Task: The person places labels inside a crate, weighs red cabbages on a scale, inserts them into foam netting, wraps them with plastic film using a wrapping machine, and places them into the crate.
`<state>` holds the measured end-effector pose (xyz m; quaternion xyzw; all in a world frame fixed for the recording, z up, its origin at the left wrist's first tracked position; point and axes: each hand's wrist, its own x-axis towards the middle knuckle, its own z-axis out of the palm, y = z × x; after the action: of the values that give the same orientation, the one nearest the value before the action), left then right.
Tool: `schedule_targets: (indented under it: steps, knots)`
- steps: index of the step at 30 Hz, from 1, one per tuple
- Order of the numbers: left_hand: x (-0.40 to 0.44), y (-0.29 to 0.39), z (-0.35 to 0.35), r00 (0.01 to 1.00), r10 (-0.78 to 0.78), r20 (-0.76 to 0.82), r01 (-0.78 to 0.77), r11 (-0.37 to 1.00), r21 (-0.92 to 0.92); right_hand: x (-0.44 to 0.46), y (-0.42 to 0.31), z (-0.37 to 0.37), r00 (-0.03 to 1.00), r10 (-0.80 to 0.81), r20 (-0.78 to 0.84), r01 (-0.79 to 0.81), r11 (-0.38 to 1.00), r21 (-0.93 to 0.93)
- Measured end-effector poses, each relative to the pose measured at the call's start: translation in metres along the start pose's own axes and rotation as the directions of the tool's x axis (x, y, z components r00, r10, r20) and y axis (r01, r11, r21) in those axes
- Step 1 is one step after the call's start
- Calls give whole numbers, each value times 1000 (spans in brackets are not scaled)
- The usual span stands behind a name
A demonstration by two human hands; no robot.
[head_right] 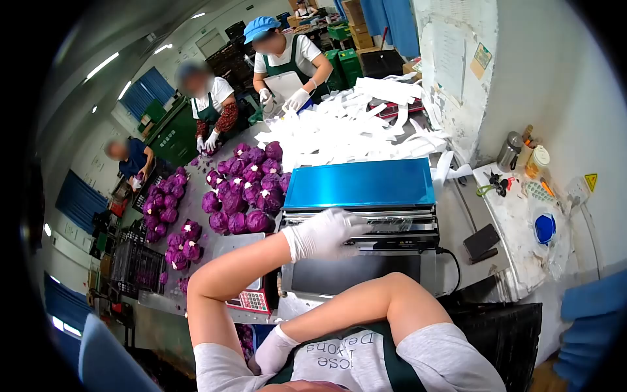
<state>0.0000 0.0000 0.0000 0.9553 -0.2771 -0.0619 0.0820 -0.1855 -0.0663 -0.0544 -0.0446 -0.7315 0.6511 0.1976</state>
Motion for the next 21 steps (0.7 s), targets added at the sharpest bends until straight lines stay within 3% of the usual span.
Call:
schedule_targets:
  steps: [3,5,8,10,12,14,17,18,20,21]
  knots:
    - [-19,8,0,986,-52,158,59,998,-38,-8,-15,-1,993,-98,-63,98,995,-6]
    - [-32,7,7,981,-94,172,109,991,-77,-20,-34,-7,997,-62,-44,56,992,-115]
    - [-49,0,9,976,-161,145,170,984,-52,-22,-20,-13,998,-51,-25,48,993,-106]
    - [-53,2,11,969,-194,152,207,975,-76,-16,-10,-12,989,-151,2,150,984,-98]
    - [-52,3,14,981,-159,114,171,980,-104,-3,6,-11,975,-221,22,221,962,-157]
    - [-48,3,18,992,-114,45,119,985,-124,13,14,0,965,-263,-22,261,963,-69]
    - [-39,9,22,995,-95,28,98,989,-109,24,15,12,970,-242,-11,242,970,26]
    - [-38,15,21,992,-107,67,113,988,-109,7,-16,2,996,-86,35,87,995,-47]
    - [-45,19,30,994,-104,39,109,986,-126,2,-12,3,999,17,-29,-21,987,-158]
    - [-49,19,34,994,-104,27,107,986,-131,1,-11,3,999,-48,-13,47,995,-83]
